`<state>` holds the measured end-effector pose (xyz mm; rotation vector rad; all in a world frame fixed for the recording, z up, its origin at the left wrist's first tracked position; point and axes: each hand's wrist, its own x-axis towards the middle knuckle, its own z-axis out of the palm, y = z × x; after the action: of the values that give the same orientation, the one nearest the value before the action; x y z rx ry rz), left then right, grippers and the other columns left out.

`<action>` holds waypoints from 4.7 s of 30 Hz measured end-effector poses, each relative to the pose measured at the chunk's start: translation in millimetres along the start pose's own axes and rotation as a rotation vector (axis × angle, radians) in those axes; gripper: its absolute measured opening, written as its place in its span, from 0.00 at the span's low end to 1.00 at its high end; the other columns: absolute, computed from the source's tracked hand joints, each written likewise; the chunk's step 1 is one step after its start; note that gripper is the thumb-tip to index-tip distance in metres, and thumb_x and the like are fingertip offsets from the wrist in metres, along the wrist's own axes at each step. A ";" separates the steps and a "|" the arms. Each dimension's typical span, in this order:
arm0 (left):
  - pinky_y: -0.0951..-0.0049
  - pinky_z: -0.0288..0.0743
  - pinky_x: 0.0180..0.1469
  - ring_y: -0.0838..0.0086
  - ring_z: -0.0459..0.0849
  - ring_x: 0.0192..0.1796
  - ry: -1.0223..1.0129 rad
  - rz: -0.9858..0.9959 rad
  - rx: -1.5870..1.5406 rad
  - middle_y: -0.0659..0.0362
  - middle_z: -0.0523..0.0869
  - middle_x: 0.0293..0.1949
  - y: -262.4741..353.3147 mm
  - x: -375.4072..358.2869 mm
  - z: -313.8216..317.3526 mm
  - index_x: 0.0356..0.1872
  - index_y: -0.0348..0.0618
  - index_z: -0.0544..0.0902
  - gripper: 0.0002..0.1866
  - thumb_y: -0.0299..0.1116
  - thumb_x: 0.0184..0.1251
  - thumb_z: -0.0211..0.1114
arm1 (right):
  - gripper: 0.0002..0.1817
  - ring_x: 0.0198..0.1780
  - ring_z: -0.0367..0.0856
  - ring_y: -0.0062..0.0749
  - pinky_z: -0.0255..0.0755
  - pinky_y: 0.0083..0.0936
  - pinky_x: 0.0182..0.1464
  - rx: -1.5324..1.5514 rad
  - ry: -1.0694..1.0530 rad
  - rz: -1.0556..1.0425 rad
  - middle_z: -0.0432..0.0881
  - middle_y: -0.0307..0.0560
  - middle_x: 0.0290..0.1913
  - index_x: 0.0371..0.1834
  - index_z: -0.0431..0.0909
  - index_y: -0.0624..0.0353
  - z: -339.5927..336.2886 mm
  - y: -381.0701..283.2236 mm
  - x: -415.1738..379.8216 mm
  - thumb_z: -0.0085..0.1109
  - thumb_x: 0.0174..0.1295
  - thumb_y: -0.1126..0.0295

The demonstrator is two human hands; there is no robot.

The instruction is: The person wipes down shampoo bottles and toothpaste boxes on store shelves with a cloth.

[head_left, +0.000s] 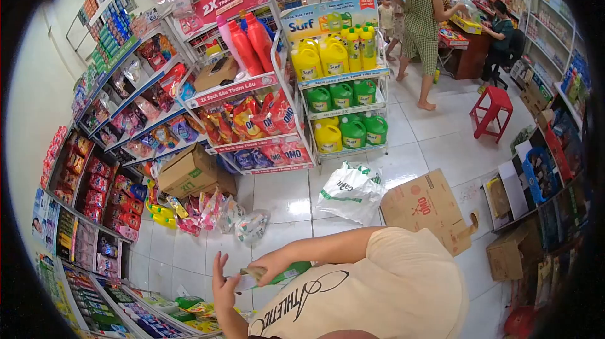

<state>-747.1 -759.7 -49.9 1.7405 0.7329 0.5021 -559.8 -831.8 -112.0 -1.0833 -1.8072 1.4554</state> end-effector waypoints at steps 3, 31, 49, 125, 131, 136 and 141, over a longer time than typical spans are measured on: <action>0.83 0.67 0.34 0.81 0.73 0.37 0.042 0.052 -0.005 0.49 0.67 0.60 10.4 3.1 -12.5 0.66 0.44 0.55 0.42 0.25 0.43 0.57 | 0.37 0.44 0.72 0.32 0.67 0.27 0.46 -0.069 0.009 -0.030 0.75 0.50 0.42 0.57 0.61 0.63 -3.1 8.7 -15.8 0.65 0.47 0.55; 0.65 0.76 0.44 0.63 0.78 0.48 -0.008 -0.091 -0.486 0.49 0.67 0.56 -72.2 16.3 -30.5 0.67 0.43 0.47 0.34 0.34 0.62 0.53 | 0.31 0.69 0.46 0.45 0.43 0.29 0.67 0.044 1.038 -0.404 0.49 0.58 0.67 0.67 0.49 0.60 -3.7 -25.7 132.6 0.48 0.61 0.69; 0.75 0.75 0.22 0.71 0.79 0.22 0.045 -0.400 -0.660 0.54 0.77 0.27 -127.6 18.1 -292.1 0.64 0.51 0.49 0.25 0.48 0.71 0.36 | 0.31 0.71 0.39 0.47 0.35 0.33 0.69 0.135 0.701 -0.360 0.41 0.59 0.70 0.65 0.53 0.68 2.1 -30.1 437.0 0.45 0.55 0.76; 0.83 0.69 0.28 0.82 0.73 0.30 -0.140 0.275 -0.295 0.63 0.76 0.38 -397.3 1278.5 -1598.3 0.62 0.48 0.64 0.25 0.44 0.65 0.53 | 0.21 0.49 0.72 0.23 0.67 0.24 0.51 0.724 1.653 -0.293 0.75 0.40 0.49 0.56 0.66 0.64 -586.5 110.3 1777.6 0.41 0.67 0.59; 0.73 0.66 0.41 0.70 0.71 0.43 0.098 0.965 0.192 0.54 0.74 0.45 -327.0 1409.1 -1583.8 0.60 0.47 0.68 0.22 0.42 0.68 0.48 | 0.22 0.46 0.75 0.27 0.68 0.22 0.49 0.935 2.186 -0.375 0.76 0.44 0.47 0.54 0.68 0.64 -541.9 127.4 1745.9 0.44 0.65 0.58; 0.63 0.65 0.51 0.51 0.71 0.50 0.368 1.106 0.672 0.44 0.71 0.50 -262.0 1457.4 -1566.1 0.59 0.47 0.68 0.22 0.44 0.67 0.47 | 0.20 0.53 0.71 0.26 0.64 0.24 0.56 0.701 2.482 -0.022 0.73 0.42 0.53 0.58 0.64 0.61 -507.6 225.2 1704.4 0.41 0.67 0.62; 0.60 0.69 0.45 0.52 0.72 0.49 0.454 0.993 0.946 0.45 0.72 0.48 -223.7 1489.6 -1550.1 0.60 0.51 0.67 0.22 0.44 0.67 0.47 | 0.20 0.46 0.74 0.26 0.67 0.22 0.49 0.759 2.441 -0.208 0.76 0.42 0.47 0.55 0.68 0.61 -524.8 146.7 1681.3 0.44 0.65 0.60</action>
<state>-756.4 1394.6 125.2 2.9205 0.3477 1.4150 -943.4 890.2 -217.9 -1.0052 0.4032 -0.0952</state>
